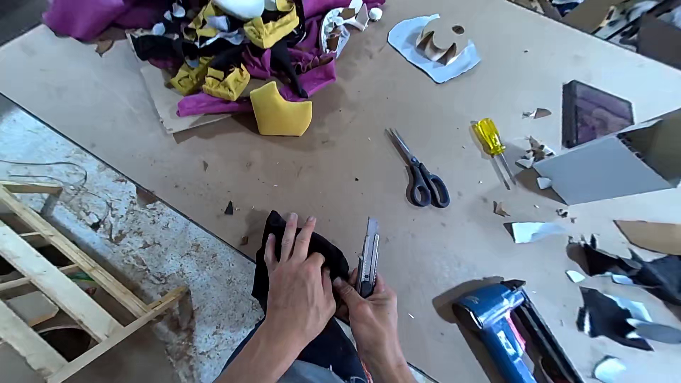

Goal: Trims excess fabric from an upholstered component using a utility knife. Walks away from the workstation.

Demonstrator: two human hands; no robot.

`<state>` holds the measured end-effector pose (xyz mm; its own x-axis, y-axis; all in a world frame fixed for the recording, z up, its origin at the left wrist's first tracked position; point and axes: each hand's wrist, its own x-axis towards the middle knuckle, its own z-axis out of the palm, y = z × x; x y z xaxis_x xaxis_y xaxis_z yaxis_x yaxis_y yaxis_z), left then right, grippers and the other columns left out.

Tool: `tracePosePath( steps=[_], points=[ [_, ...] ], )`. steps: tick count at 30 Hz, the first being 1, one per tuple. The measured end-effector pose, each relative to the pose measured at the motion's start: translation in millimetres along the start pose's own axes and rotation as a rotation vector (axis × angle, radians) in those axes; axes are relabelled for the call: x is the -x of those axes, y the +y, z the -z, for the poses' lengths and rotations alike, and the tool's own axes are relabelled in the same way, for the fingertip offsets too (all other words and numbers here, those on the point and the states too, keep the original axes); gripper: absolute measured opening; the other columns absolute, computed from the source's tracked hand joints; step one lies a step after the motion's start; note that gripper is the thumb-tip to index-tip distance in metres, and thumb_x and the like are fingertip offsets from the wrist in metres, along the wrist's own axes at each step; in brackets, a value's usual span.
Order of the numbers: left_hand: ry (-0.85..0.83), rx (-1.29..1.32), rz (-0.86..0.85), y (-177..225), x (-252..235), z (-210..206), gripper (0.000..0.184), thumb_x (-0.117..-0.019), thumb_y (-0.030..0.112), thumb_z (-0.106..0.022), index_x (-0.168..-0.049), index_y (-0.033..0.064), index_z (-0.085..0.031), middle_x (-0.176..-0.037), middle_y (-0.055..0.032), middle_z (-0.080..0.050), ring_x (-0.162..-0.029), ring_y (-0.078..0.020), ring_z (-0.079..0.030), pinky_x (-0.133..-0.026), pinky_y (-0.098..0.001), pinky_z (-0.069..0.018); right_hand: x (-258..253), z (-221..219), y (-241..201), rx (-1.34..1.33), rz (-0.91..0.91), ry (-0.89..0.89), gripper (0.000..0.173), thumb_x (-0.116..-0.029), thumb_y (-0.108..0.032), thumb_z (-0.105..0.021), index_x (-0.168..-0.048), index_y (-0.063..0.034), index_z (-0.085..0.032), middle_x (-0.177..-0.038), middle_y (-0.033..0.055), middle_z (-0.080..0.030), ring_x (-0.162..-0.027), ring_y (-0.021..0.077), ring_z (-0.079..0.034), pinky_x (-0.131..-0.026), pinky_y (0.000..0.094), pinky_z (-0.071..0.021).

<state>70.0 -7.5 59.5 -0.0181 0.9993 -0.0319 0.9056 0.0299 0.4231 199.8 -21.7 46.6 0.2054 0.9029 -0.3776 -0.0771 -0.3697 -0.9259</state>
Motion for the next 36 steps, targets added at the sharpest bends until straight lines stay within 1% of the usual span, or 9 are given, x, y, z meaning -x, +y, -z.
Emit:
tracePosePath(
  steps=[2, 5, 7, 9, 10, 12, 15, 24, 36],
  points=[
    [-0.024, 0.060, -0.024, -9.7, -7.2, 1.3, 0.020, -0.0924, 0.035, -0.064, -0.087, 0.0222, -0.079, -0.163, 0.0047, -0.041, -0.157, -0.0242, -0.023, -0.122, -0.0629, -0.0215, -5.5, 1.3, -4.1, 0.005, -0.054, -0.013, 0.013, -0.0822, 0.002, -0.074, -0.086, 0.0004, -0.061, -0.062, 0.0073, -0.059, -0.041, 0.0139, -0.052, -0.037, 0.0283, -0.0477],
    [0.035, 0.077, -0.218, -29.7, -20.5, -7.4, 0.025, -0.0953, 0.041, -0.062, -0.086, 0.0261, -0.079, -0.149, 0.0091, -0.057, -0.148, -0.0183, -0.041, -0.118, -0.0614, -0.0287, -17.9, 10.9, -9.0, 0.124, -0.096, -0.041, 0.015, -0.0839, -0.003, -0.076, -0.090, -0.0014, -0.063, -0.063, 0.0062, -0.061, -0.040, 0.0150, -0.054, -0.037, 0.0302, -0.0507],
    [0.070, 0.114, -0.319, -40.1, -25.4, -15.3, 0.027, -0.0971, 0.040, -0.060, -0.084, 0.0258, -0.079, -0.140, 0.0112, -0.064, -0.141, -0.0125, -0.050, -0.120, -0.0602, -0.0290, -17.0, 24.8, -14.7, 0.436, -0.021, -0.058, 0.029, -0.0834, -0.027, -0.080, -0.102, -0.0084, -0.068, -0.072, 0.0007, -0.067, -0.051, 0.0127, -0.062, -0.046, 0.0320, -0.0563],
    [0.059, 0.167, -0.359, -44.9, -30.0, -18.6, 0.025, -0.0966, 0.036, -0.060, -0.084, 0.0239, -0.077, -0.134, 0.0115, -0.067, -0.138, -0.0105, -0.053, -0.121, -0.0573, -0.0304, -1.1, 38.9, -32.4, 0.724, 0.093, -0.047, 0.047, -0.0889, -0.047, -0.068, -0.117, -0.0097, -0.069, -0.094, 0.0013, -0.069, -0.071, 0.0126, -0.066, -0.061, 0.0375, -0.0575],
    [0.051, 0.189, -0.367, -45.7, -30.4, -19.8, 0.024, -0.0961, 0.034, -0.059, -0.084, 0.0232, -0.077, -0.132, 0.0120, -0.068, -0.137, -0.0106, -0.053, -0.122, -0.0569, -0.0304, 11.5, 45.4, -43.3, 0.800, 0.122, -0.068, 0.047, -0.0946, -0.045, -0.059, -0.122, -0.0073, -0.067, -0.101, 0.0054, -0.067, -0.073, 0.0151, -0.067, -0.062, 0.0402, -0.0585],
    [0.051, 0.225, -0.364, -46.9, -29.8, -21.3, 0.023, -0.0951, 0.033, -0.059, -0.084, 0.0236, -0.077, -0.130, 0.0134, -0.069, -0.136, -0.0105, -0.054, -0.121, -0.0564, -0.0317, 38.7, 50.2, -62.6, 0.904, 0.166, -0.125, 0.043, -0.1012, -0.027, -0.049, -0.135, -0.0038, -0.062, -0.107, 0.0115, -0.069, -0.073, 0.0184, -0.069, -0.061, 0.0418, -0.0597],
    [0.066, 0.260, -0.365, -48.5, -30.3, -23.6, 0.021, -0.0931, 0.031, -0.061, -0.082, 0.0231, -0.077, -0.128, 0.0126, -0.070, -0.134, -0.0113, -0.056, -0.122, -0.0572, -0.0305, 64.4, 39.7, -73.3, 1.099, 0.333, -0.094, 0.042, -0.1003, -0.011, -0.053, -0.141, -0.0055, -0.063, -0.100, 0.0138, -0.073, -0.068, 0.0206, -0.068, -0.054, 0.0387, -0.0556],
    [0.082, 0.332, -0.365, -48.9, -28.9, -24.2, 0.023, -0.0904, 0.028, -0.061, -0.073, 0.0219, -0.075, -0.132, 0.0088, -0.068, -0.133, -0.0134, -0.057, -0.123, -0.0575, -0.0305, 52.8, 27.7, -84.4, 1.427, 0.500, -0.149, 0.039, -0.1018, -0.016, -0.050, -0.136, -0.0188, -0.069, -0.099, 0.0058, -0.072, -0.074, 0.0173, -0.069, -0.054, 0.0338, -0.0541],
    [0.096, 0.339, -0.380, -47.9, -29.2, -22.1, 0.024, -0.0910, 0.025, -0.059, -0.074, 0.0197, -0.075, -0.134, 0.0061, -0.067, -0.132, -0.0139, -0.057, -0.122, -0.0578, -0.0296, 39.3, 18.7, -96.3, 1.623, 0.574, -0.224, 0.044, -0.0968, -0.015, -0.046, -0.132, -0.0218, -0.071, -0.086, 0.0047, -0.068, -0.059, 0.0204, -0.062, -0.042, 0.0356, -0.0431]
  ],
)
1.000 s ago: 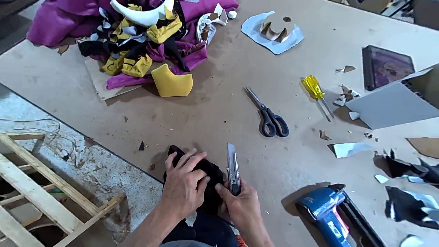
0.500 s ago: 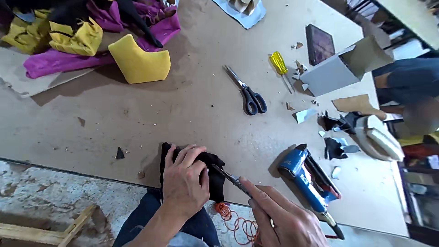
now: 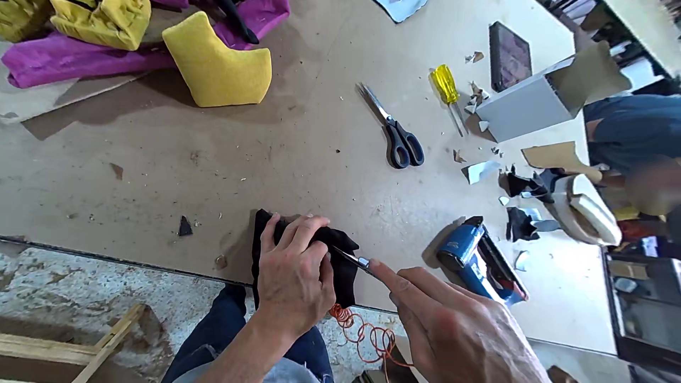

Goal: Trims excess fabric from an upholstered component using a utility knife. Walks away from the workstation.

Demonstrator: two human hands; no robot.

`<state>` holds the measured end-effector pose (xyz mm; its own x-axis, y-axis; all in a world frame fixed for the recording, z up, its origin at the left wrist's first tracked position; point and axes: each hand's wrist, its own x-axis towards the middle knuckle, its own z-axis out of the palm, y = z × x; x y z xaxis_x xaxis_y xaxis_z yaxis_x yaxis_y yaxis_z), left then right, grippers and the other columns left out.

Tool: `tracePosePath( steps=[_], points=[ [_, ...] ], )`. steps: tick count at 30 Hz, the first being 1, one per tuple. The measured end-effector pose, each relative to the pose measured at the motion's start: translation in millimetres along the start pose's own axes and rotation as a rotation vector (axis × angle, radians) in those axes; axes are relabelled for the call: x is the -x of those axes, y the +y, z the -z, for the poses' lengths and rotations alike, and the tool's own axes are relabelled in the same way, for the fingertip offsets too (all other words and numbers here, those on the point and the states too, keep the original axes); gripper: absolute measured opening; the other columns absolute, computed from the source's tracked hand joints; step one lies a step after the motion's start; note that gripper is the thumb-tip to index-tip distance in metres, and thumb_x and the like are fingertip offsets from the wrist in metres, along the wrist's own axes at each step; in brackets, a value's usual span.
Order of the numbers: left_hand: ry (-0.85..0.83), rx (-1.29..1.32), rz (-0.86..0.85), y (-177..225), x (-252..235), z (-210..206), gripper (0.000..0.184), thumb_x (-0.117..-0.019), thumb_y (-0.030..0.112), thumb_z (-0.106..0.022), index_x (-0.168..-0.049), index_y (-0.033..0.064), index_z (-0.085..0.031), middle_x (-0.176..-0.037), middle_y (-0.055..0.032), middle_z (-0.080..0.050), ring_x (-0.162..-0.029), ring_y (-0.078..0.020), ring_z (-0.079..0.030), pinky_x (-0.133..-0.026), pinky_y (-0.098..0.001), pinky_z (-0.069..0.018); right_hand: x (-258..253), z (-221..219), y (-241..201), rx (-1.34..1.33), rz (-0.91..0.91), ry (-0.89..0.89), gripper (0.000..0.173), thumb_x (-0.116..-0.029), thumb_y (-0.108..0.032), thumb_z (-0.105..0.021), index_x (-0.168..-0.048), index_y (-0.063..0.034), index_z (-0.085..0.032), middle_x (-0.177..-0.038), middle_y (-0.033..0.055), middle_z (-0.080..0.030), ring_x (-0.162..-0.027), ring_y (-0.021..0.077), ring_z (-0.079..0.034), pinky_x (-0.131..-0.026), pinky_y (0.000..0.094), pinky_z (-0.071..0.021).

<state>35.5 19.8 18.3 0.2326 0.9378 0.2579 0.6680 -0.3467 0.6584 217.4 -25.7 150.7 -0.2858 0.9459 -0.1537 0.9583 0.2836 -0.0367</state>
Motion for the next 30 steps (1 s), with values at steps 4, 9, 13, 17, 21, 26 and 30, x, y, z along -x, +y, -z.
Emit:
tracePosePath(
  steps=[4, 9, 13, 17, 21, 26, 30],
  points=[
    [0.014, 0.016, 0.003, 0.2, 0.3, 0.2, 0.023, -0.0904, 0.023, -0.059, -0.074, 0.0184, -0.075, -0.133, 0.0053, -0.068, -0.131, -0.0139, -0.058, -0.121, -0.0567, -0.0315, -3.4, 1.2, -3.3, 0.012, -0.001, -0.005, 0.044, -0.0950, -0.015, -0.046, -0.130, -0.0211, -0.072, -0.084, 0.0035, -0.067, -0.058, 0.0193, -0.061, -0.041, 0.0345, -0.0429],
    [0.004, 0.010, 0.008, 0.5, -0.2, 0.5, 0.024, -0.0905, 0.023, -0.059, -0.072, 0.0186, -0.073, -0.132, 0.0063, -0.067, -0.129, -0.0125, -0.059, -0.120, -0.0551, -0.0333, -9.3, 5.7, -11.6, 0.023, -0.024, -0.040, 0.044, -0.0930, -0.014, -0.048, -0.129, -0.0193, -0.073, -0.081, 0.0039, -0.066, -0.055, 0.0199, -0.061, -0.040, 0.0352, -0.0430],
    [0.014, 0.023, -0.003, -1.7, 0.0, 0.4, 0.025, -0.0919, 0.022, -0.057, -0.073, 0.0173, -0.073, -0.132, 0.0048, -0.068, -0.129, -0.0132, -0.059, -0.121, -0.0568, -0.0316, -13.4, 12.7, -16.6, 0.015, -0.049, -0.065, 0.043, -0.0922, -0.014, -0.050, -0.128, -0.0174, -0.073, -0.079, 0.0049, -0.065, -0.054, 0.0208, -0.060, -0.040, 0.0362, -0.0428],
    [0.002, 0.023, -0.005, -1.0, -0.3, 0.4, 0.025, -0.0920, 0.022, -0.056, -0.073, 0.0170, -0.072, -0.132, 0.0044, -0.067, -0.129, -0.0132, -0.059, -0.120, -0.0568, -0.0318, -12.4, 9.7, -20.4, 0.024, -0.065, -0.059, 0.042, -0.0912, -0.014, -0.051, -0.127, -0.0162, -0.073, -0.079, 0.0056, -0.065, -0.052, 0.0213, -0.060, -0.039, 0.0362, -0.0434],
    [0.012, 0.013, -0.003, -0.9, -0.9, -1.2, 0.025, -0.0919, 0.023, -0.056, -0.073, 0.0173, -0.072, -0.130, 0.0039, -0.068, -0.129, -0.0135, -0.059, -0.120, -0.0553, -0.0333, -10.6, 14.0, -19.4, -0.020, -0.122, -0.058, 0.042, -0.0923, -0.016, -0.049, -0.126, -0.0183, -0.074, -0.077, 0.0053, -0.065, -0.052, 0.0215, -0.060, -0.040, 0.0379, -0.0447],
    [-0.160, -0.170, 0.015, 5.5, -7.2, 6.8, 0.025, -0.0932, 0.031, -0.057, -0.082, 0.0177, -0.075, -0.138, 0.0037, -0.065, -0.137, -0.0177, -0.054, -0.118, -0.0574, -0.0330, 44.2, 16.9, -14.9, -0.759, -0.568, 0.005, 0.038, -0.1018, -0.014, -0.054, -0.136, 0.0019, -0.061, -0.091, 0.0069, -0.072, -0.065, 0.0132, -0.065, -0.057, 0.0343, -0.0569],
    [-0.434, -0.334, 0.055, 23.6, -23.6, 26.3, 0.030, -0.0919, 0.041, -0.061, -0.091, 0.0165, -0.079, -0.139, -0.0001, -0.064, -0.133, -0.0239, -0.056, -0.113, -0.0602, -0.0356, 50.7, -57.2, -53.6, -1.391, -0.876, 0.165, 0.026, -0.1043, -0.010, -0.045, -0.123, 0.0042, -0.056, -0.096, 0.0071, -0.073, -0.065, 0.0136, -0.068, -0.048, 0.0297, -0.0550]
  ],
)
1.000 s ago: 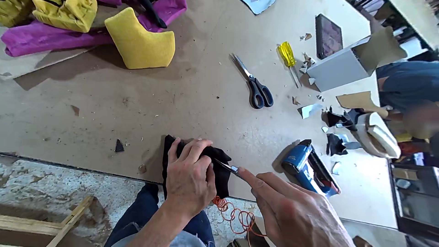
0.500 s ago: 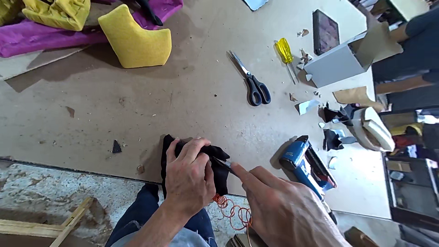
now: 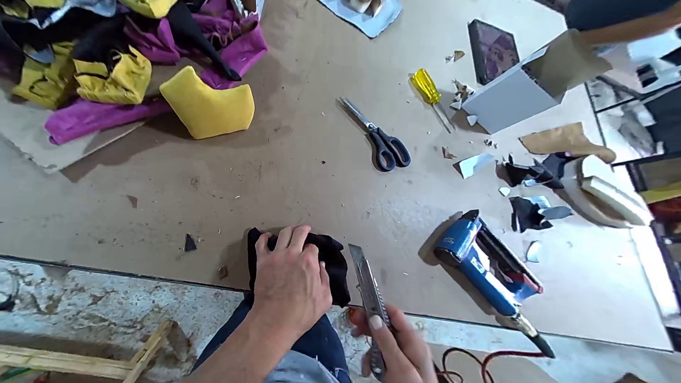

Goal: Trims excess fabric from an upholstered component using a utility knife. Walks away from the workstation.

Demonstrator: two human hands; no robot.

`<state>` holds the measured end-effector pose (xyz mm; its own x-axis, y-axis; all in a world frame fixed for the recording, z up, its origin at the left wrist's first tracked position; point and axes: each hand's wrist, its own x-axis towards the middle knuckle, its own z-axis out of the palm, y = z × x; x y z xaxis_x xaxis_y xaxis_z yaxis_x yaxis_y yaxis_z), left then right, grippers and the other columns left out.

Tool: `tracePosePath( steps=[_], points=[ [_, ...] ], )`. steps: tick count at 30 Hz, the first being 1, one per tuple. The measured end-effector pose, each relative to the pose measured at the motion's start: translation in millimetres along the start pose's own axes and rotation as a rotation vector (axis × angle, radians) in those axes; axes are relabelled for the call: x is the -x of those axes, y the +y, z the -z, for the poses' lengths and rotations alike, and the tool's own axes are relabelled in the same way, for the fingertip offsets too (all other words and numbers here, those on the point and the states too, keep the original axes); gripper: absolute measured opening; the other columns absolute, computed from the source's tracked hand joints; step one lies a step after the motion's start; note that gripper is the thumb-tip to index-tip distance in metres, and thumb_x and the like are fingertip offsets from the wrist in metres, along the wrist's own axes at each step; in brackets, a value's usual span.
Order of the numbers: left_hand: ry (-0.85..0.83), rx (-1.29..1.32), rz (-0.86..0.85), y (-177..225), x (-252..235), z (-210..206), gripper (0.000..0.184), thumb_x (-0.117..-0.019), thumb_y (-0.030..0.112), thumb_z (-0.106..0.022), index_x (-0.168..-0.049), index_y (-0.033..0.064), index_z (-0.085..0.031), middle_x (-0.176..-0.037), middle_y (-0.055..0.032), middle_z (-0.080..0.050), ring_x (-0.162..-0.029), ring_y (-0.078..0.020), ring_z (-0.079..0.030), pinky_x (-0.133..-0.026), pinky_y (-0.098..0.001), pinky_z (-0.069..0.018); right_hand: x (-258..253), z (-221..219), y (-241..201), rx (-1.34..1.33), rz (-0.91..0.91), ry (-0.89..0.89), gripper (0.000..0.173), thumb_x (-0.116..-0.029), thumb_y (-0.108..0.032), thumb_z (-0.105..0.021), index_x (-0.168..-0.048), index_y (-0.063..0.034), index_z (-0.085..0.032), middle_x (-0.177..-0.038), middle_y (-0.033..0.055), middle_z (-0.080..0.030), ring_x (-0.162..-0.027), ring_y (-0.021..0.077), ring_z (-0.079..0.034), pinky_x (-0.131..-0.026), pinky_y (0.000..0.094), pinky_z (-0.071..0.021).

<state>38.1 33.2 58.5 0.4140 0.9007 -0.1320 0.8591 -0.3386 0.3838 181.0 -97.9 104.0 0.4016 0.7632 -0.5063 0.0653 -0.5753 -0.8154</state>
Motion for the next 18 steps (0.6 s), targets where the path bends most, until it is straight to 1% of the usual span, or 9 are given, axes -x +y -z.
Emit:
tracePosePath(
  steps=[1, 3, 5, 6, 8, 10, 12, 15, 18],
  points=[
    [-0.059, -0.032, 0.018, 3.6, -1.9, 6.3, 0.032, -0.0915, 0.044, -0.062, -0.092, 0.0171, -0.079, -0.138, 0.0000, -0.064, -0.132, -0.0241, -0.056, -0.112, -0.0609, -0.0351, -2.5, -8.8, 9.6, -0.054, -0.006, 0.027, 0.028, -0.1042, -0.011, -0.044, -0.124, 0.0034, -0.057, -0.103, 0.0084, -0.074, -0.069, 0.0147, -0.070, -0.047, 0.0290, -0.0544],
    [-0.119, -0.071, 0.032, 7.8, -8.0, 12.5, 0.033, -0.0915, 0.048, -0.064, -0.090, 0.0189, -0.079, -0.133, 0.0007, -0.065, -0.129, -0.0253, -0.056, -0.113, -0.0645, -0.0311, -6.4, -13.6, 16.5, -0.082, 0.036, 0.047, 0.029, -0.1037, -0.011, -0.046, -0.127, 0.0035, -0.057, -0.108, 0.0090, -0.074, -0.073, 0.0154, -0.072, -0.048, 0.0278, -0.0548],
    [-0.051, -0.034, -0.013, 2.2, -10.5, 5.9, 0.025, -0.0910, 0.043, -0.070, -0.084, 0.0205, -0.079, -0.126, 0.0013, -0.067, -0.122, -0.0262, -0.059, -0.112, -0.0642, -0.0337, -5.0, -1.7, 14.0, -0.013, 0.124, 0.045, 0.032, -0.1020, -0.010, -0.052, -0.129, 0.0063, -0.058, -0.097, 0.0080, -0.073, -0.067, 0.0127, -0.068, -0.050, 0.0277, -0.0559],
    [0.001, 0.019, -0.050, -4.7, -9.4, -1.1, 0.021, -0.0913, 0.038, -0.070, -0.082, 0.0214, -0.079, -0.125, 0.0028, -0.067, -0.122, -0.0250, -0.058, -0.112, -0.0620, -0.0347, -3.8, 9.6, 11.2, 0.072, 0.182, 0.026, 0.035, -0.1007, -0.011, -0.054, -0.131, 0.0066, -0.059, -0.095, 0.0067, -0.072, -0.064, 0.0104, -0.065, -0.052, 0.0280, -0.0552],
    [0.127, 0.131, -0.144, -18.8, -3.8, -17.5, 0.020, -0.0928, 0.032, -0.066, -0.080, 0.0217, -0.078, -0.127, 0.0062, -0.068, -0.127, -0.0199, -0.058, -0.118, -0.0612, -0.0314, -2.7, 36.2, -1.9, 0.317, 0.295, -0.049, 0.044, -0.0995, -0.015, -0.053, -0.139, 0.0035, -0.057, -0.103, 0.0070, -0.072, -0.073, 0.0103, -0.066, -0.062, 0.0314, -0.0580],
    [0.195, 0.189, -0.190, -24.4, 0.3, -27.1, 0.022, -0.0939, 0.028, -0.061, -0.080, 0.0202, -0.076, -0.128, 0.0079, -0.068, -0.130, -0.0155, -0.058, -0.123, -0.0620, -0.0257, -2.2, 54.0, -22.2, 0.545, 0.405, -0.121, 0.046, -0.1029, -0.019, -0.053, -0.144, 0.0006, -0.054, -0.112, 0.0107, -0.072, -0.083, 0.0141, -0.070, -0.071, 0.0354, -0.0607],
    [0.232, 0.210, -0.196, -24.7, -0.3, -29.9, 0.023, -0.0930, 0.027, -0.060, -0.078, 0.0200, -0.075, -0.130, 0.0084, -0.067, -0.128, -0.0139, -0.059, -0.124, -0.0624, -0.0236, -5.7, 60.9, -43.1, 0.726, 0.508, -0.170, 0.042, -0.1041, -0.020, -0.054, -0.143, -0.0018, -0.057, -0.112, 0.0150, -0.072, -0.086, 0.0199, -0.071, -0.071, 0.0373, -0.0602],
    [0.268, 0.236, -0.194, -24.3, -0.4, -31.2, 0.024, -0.0919, 0.026, -0.060, -0.074, 0.0189, -0.074, -0.131, 0.0066, -0.067, -0.124, -0.0143, -0.062, -0.122, -0.0581, -0.0304, -18.9, 64.0, -64.3, 0.913, 0.639, -0.221, 0.036, -0.1048, -0.023, -0.055, -0.136, -0.0076, -0.065, -0.103, 0.0137, -0.073, -0.077, 0.0209, -0.071, -0.062, 0.0362, -0.0575],
    [0.302, 0.240, -0.179, -23.4, 5.7, -31.4, 0.026, -0.0922, 0.027, -0.058, -0.074, 0.0184, -0.074, -0.132, 0.0041, -0.066, -0.119, -0.0157, -0.063, -0.109, -0.0497, -0.0441, -29.5, 62.5, -76.8, 1.053, 0.764, -0.219, 0.034, -0.1042, -0.027, -0.053, -0.131, -0.0132, -0.069, -0.091, 0.0083, -0.072, -0.068, 0.0181, -0.067, -0.053, 0.0341, -0.0524]
  ],
)
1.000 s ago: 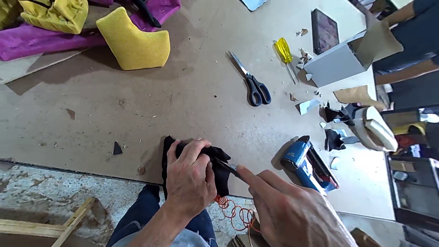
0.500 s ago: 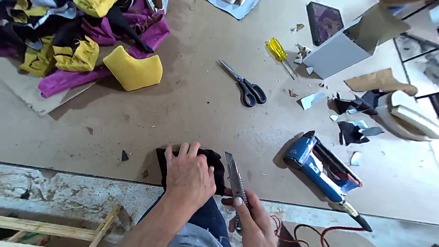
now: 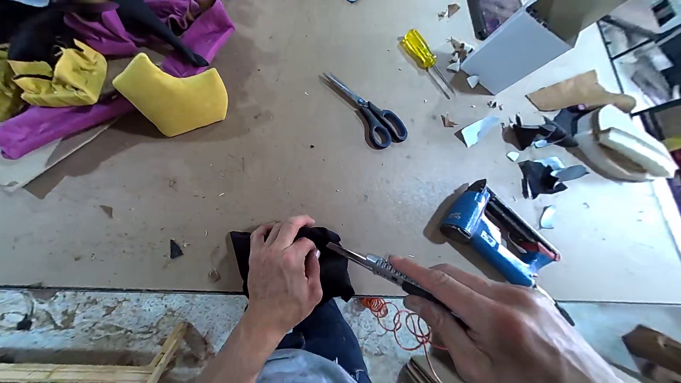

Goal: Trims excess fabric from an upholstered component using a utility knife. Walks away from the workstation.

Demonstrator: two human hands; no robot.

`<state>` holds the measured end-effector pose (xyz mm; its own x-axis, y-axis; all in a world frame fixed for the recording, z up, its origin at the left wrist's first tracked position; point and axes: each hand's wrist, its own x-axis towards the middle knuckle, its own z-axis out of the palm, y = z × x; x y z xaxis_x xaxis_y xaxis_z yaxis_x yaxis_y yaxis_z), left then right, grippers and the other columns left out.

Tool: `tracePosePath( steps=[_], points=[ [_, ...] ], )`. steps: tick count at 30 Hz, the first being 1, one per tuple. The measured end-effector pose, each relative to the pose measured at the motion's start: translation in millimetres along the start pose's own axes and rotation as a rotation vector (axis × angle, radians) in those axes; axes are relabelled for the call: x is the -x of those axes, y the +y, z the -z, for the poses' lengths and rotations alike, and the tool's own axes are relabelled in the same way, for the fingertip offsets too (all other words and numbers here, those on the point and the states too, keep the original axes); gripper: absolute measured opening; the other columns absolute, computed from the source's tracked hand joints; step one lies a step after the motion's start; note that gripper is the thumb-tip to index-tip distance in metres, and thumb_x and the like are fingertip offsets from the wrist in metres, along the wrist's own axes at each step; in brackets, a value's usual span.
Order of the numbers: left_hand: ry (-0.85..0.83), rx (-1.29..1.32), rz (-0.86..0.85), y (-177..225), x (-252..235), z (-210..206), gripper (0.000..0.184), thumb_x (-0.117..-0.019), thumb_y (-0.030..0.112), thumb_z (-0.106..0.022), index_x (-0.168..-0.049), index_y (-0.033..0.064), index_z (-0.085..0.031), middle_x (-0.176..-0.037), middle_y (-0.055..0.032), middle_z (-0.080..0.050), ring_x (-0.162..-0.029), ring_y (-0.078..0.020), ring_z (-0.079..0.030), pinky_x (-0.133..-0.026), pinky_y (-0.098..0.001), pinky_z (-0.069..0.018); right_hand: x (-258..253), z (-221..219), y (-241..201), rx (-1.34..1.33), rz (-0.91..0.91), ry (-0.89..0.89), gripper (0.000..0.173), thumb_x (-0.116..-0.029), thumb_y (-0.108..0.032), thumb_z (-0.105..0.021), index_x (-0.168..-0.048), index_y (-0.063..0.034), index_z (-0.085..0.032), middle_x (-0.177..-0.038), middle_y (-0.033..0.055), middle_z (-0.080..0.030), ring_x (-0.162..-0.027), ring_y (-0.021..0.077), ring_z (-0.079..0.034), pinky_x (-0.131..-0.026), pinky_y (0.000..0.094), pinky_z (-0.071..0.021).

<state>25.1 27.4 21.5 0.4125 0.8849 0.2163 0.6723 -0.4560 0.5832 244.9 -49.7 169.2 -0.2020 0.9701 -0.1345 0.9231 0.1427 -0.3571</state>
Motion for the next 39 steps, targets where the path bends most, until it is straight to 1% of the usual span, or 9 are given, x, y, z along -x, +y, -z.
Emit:
tracePosePath(
  steps=[2, 9, 12, 17, 19, 23, 29, 32, 39],
  points=[
    [0.052, -0.018, -0.014, 2.3, 5.1, 1.4, 0.025, -0.0928, 0.027, -0.058, -0.075, 0.0188, -0.074, -0.131, 0.0028, -0.067, -0.117, -0.0159, -0.063, -0.105, -0.0487, -0.0454, -8.3, 7.6, -5.3, 0.064, 0.050, -0.017, 0.032, -0.1045, -0.024, -0.055, -0.130, -0.0128, -0.070, -0.090, 0.0089, -0.073, -0.070, 0.0204, -0.068, -0.054, 0.0346, -0.0527],
    [0.163, -0.023, -0.080, 2.5, 10.4, -2.5, 0.021, -0.0920, 0.025, -0.060, -0.080, 0.0173, -0.076, -0.125, 0.0002, -0.070, -0.118, -0.0170, -0.064, -0.108, -0.0492, -0.0433, -13.6, 0.5, -11.6, 0.182, 0.116, -0.013, 0.033, -0.1040, -0.019, -0.054, -0.133, -0.0147, -0.068, -0.089, 0.0081, -0.071, -0.069, 0.0218, -0.066, -0.051, 0.0340, -0.0494],
    [0.177, -0.024, -0.082, 1.9, 9.9, -3.0, 0.021, -0.0917, 0.025, -0.060, -0.080, 0.0171, -0.076, -0.124, -0.0002, -0.070, -0.119, -0.0168, -0.063, -0.109, -0.0489, -0.0425, -14.1, -0.4, -14.2, 0.201, 0.114, -0.019, 0.033, -0.1044, -0.019, -0.053, -0.133, -0.0129, -0.068, -0.088, 0.0087, -0.070, -0.069, 0.0229, -0.066, -0.051, 0.0348, -0.0492],
    [0.187, -0.020, -0.089, 2.7, 10.9, -4.0, 0.021, -0.0912, 0.024, -0.061, -0.079, 0.0169, -0.076, -0.123, -0.0007, -0.070, -0.119, -0.0171, -0.063, -0.109, -0.0489, -0.0425, -11.8, -4.1, -16.7, 0.231, 0.119, 0.013, 0.032, -0.1038, -0.021, -0.053, -0.131, -0.0152, -0.069, -0.088, 0.0069, -0.070, -0.067, 0.0207, -0.066, -0.050, 0.0331, -0.0482],
    [0.191, -0.019, -0.087, 3.4, 11.1, -3.9, 0.020, -0.0911, 0.024, -0.061, -0.079, 0.0167, -0.075, -0.122, -0.0007, -0.070, -0.118, -0.0170, -0.063, -0.109, -0.0485, -0.0425, -9.8, -1.0, -20.3, 0.220, 0.100, -0.002, 0.033, -0.1034, -0.020, -0.053, -0.131, -0.0153, -0.069, -0.087, 0.0075, -0.070, -0.067, 0.0220, -0.065, -0.050, 0.0343, -0.0477],
    [0.197, -0.013, -0.103, 2.5, 11.6, -3.9, 0.019, -0.0901, 0.023, -0.062, -0.078, 0.0169, -0.075, -0.123, -0.0006, -0.070, -0.120, -0.0164, -0.063, -0.110, -0.0481, -0.0423, -8.2, -5.6, -24.0, 0.231, 0.090, -0.009, 0.033, -0.1035, -0.019, -0.054, -0.133, -0.0143, -0.069, -0.088, 0.0081, -0.070, -0.070, 0.0230, -0.067, -0.052, 0.0351, -0.0498],
    [0.182, -0.013, -0.114, 2.7, 12.2, -4.0, 0.020, -0.0892, 0.022, -0.061, -0.075, 0.0165, -0.074, -0.123, 0.0000, -0.070, -0.119, -0.0159, -0.063, -0.109, -0.0474, -0.0428, -13.0, -20.2, -20.6, 0.320, 0.136, 0.022, 0.036, -0.1000, -0.017, -0.050, -0.130, -0.0165, -0.070, -0.086, 0.0046, -0.068, -0.064, 0.0207, -0.064, -0.045, 0.0324, -0.0449],
    [0.187, -0.008, -0.132, 2.8, 12.4, -4.2, 0.020, -0.0900, 0.021, -0.060, -0.076, 0.0153, -0.073, -0.122, -0.0004, -0.070, -0.121, -0.0161, -0.062, -0.109, -0.0469, -0.0433, -19.2, -18.9, -27.0, 0.350, 0.146, 0.009, 0.036, -0.0983, -0.016, -0.049, -0.127, -0.0143, -0.071, -0.079, 0.0035, -0.063, -0.057, 0.0200, -0.059, -0.041, 0.0319, -0.0410],
    [0.193, 0.002, -0.148, 1.3, 13.2, -4.4, 0.021, -0.0903, 0.020, -0.058, -0.076, 0.0148, -0.073, -0.121, -0.0009, -0.071, -0.121, -0.0160, -0.063, -0.109, -0.0468, -0.0421, -24.7, -16.6, -35.7, 0.356, 0.111, -0.022, 0.036, -0.0979, -0.019, -0.049, -0.123, -0.0124, -0.073, -0.073, 0.0028, -0.062, -0.053, 0.0199, -0.057, -0.040, 0.0328, -0.0410]
  ],
)
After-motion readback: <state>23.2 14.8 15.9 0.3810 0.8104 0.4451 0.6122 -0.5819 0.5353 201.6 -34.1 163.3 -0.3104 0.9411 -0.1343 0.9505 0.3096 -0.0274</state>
